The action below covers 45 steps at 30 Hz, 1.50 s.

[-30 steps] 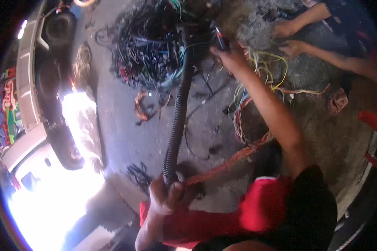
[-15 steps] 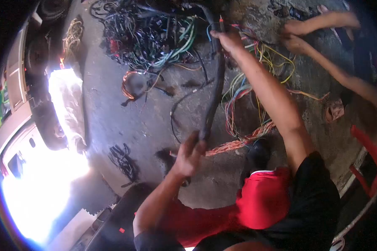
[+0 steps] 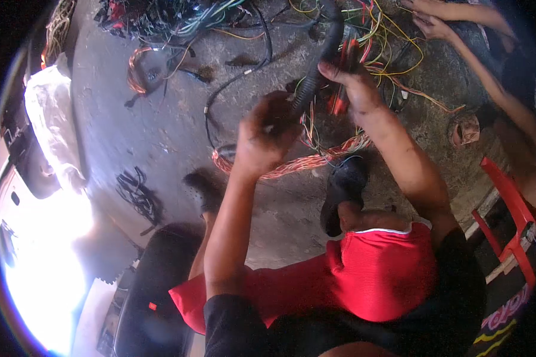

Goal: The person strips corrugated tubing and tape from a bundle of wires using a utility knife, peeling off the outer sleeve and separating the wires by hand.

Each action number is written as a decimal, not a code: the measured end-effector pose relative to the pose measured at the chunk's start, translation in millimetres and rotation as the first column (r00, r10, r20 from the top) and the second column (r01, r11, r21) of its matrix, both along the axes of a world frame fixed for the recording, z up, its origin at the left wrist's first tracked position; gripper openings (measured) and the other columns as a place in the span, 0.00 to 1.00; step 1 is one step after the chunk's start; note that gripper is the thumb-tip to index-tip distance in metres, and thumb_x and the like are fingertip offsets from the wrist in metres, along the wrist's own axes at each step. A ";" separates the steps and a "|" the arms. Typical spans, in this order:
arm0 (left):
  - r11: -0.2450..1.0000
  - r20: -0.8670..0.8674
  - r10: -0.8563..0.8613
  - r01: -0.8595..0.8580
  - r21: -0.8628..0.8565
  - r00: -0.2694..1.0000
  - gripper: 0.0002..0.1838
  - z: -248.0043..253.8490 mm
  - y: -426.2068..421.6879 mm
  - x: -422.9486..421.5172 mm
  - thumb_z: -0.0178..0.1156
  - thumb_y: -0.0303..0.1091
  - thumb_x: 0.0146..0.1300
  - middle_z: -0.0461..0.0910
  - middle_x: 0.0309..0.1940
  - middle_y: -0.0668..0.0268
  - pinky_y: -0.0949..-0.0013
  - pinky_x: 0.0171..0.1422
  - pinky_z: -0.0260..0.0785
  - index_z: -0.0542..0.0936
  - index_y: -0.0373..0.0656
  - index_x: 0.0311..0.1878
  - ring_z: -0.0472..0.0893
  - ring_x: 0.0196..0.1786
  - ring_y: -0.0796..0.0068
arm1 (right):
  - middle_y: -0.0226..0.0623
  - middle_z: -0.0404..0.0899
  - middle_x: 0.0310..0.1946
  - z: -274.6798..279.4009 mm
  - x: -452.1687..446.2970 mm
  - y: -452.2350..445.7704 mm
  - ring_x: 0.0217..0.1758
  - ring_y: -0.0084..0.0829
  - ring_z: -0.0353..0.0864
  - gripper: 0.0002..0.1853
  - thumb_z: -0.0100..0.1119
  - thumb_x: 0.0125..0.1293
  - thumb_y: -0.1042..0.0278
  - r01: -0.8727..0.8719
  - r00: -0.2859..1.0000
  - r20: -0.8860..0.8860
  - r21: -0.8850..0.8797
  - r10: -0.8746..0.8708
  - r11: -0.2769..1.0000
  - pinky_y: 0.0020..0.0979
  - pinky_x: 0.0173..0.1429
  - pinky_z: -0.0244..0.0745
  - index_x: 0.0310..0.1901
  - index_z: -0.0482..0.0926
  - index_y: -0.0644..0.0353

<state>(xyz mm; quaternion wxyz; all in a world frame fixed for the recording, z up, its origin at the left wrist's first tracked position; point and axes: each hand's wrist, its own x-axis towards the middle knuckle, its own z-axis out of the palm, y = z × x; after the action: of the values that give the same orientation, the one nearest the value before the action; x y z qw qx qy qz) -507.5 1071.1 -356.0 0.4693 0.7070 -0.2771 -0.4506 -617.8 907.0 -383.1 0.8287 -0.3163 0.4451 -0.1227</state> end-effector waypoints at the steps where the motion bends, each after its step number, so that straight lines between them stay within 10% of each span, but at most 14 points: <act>1: 0.998 0.095 0.066 -0.068 0.012 0.993 0.27 3.0 2.4 -0.7 0.69 0.26 0.49 0.81 0.43 0.61 0.70 0.51 0.72 0.73 0.36 0.53 0.80 0.43 0.73 | 0.31 0.80 0.35 1.2 1.5 -0.7 0.34 0.26 0.79 0.14 0.67 0.54 0.67 -0.025 0.999 0.028 -0.010 0.025 1.000 0.29 0.33 0.77 0.42 0.78 0.59; 6: 0.987 0.452 0.131 -0.157 0.021 0.883 0.16 -4.5 19.5 1.1 0.68 0.27 0.49 0.81 0.33 0.58 0.69 0.45 0.72 0.78 0.35 0.42 0.81 0.38 0.71 | 0.29 0.81 0.34 0.2 11.1 2.1 0.36 0.25 0.78 0.12 0.67 0.53 0.72 -0.086 0.993 0.083 0.055 0.081 0.995 0.29 0.42 0.74 0.41 0.80 0.60; 16: 0.963 0.034 0.271 -0.271 -0.006 0.962 0.17 24.0 2.0 5.8 0.66 0.33 0.54 0.81 0.30 0.59 0.70 0.40 0.70 0.78 0.33 0.43 0.78 0.31 0.72 | 0.35 0.81 0.34 6.7 5.4 -10.8 0.41 0.29 0.79 0.15 0.65 0.56 0.65 -0.268 0.946 0.102 -0.285 0.307 0.920 0.31 0.49 0.72 0.43 0.77 0.63; 18: 0.978 -0.032 0.208 -0.208 -0.005 0.978 0.15 30.5 -8.4 13.2 0.66 0.34 0.54 0.81 0.28 0.57 0.69 0.38 0.69 0.78 0.34 0.41 0.77 0.29 0.70 | 0.32 0.79 0.34 11.2 -2.8 -16.7 0.37 0.33 0.79 0.18 0.63 0.58 0.65 -0.339 0.916 -0.231 -0.882 0.328 0.327 0.35 0.47 0.73 0.48 0.75 0.62; 19: 0.994 0.112 0.024 -0.036 0.104 0.993 0.14 30.8 -11.9 18.2 0.65 0.35 0.54 0.79 0.26 0.55 0.68 0.35 0.68 0.78 0.35 0.39 0.76 0.27 0.67 | 0.40 0.79 0.36 7.6 -9.6 -14.9 0.40 0.40 0.80 0.21 0.61 0.59 0.64 -0.406 0.906 -0.385 -0.908 0.176 0.103 0.37 0.49 0.72 0.53 0.71 0.62; 20: 0.966 0.234 -0.174 0.120 0.229 0.957 0.13 29.4 -15.6 21.0 0.65 0.36 0.54 0.77 0.24 0.53 0.66 0.33 0.67 0.78 0.36 0.36 0.75 0.25 0.64 | 0.40 0.79 0.36 10.4 -17.9 -21.2 0.40 0.40 0.80 0.21 0.61 0.59 0.64 -0.408 0.906 -0.389 -0.907 0.168 0.099 0.37 0.49 0.72 0.53 0.71 0.62; 27: 0.999 0.271 -0.015 0.006 0.035 0.962 0.10 8.3 -27.8 -2.8 0.63 0.35 0.55 0.75 0.21 0.51 0.61 0.30 0.67 0.77 0.38 0.33 0.76 0.23 0.55 | 0.45 0.78 0.27 62.5 -30.4 -22.9 0.31 0.47 0.80 0.23 0.57 0.49 0.72 -0.736 0.572 -0.779 -0.625 0.256 -0.261 0.45 0.34 0.77 0.51 0.73 0.51; 45: 0.988 0.322 -0.077 0.030 0.149 0.944 0.12 7.5 -19.3 -3.6 0.62 0.38 0.57 0.80 0.28 0.52 0.61 0.38 0.70 0.79 0.38 0.39 0.79 0.30 0.55 | 0.37 0.79 0.25 65.2 -11.6 -34.4 0.30 0.40 0.82 0.09 0.53 0.55 0.67 -0.653 0.533 -0.845 -0.436 0.034 -0.619 0.41 0.34 0.77 0.37 0.81 0.47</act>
<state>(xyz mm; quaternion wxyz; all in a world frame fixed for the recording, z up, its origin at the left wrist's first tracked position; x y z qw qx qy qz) -511.0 1051.8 -348.5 0.3530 0.7956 -0.3376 -0.3583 -629.4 872.6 -317.8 0.0408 -0.9935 0.1011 0.0312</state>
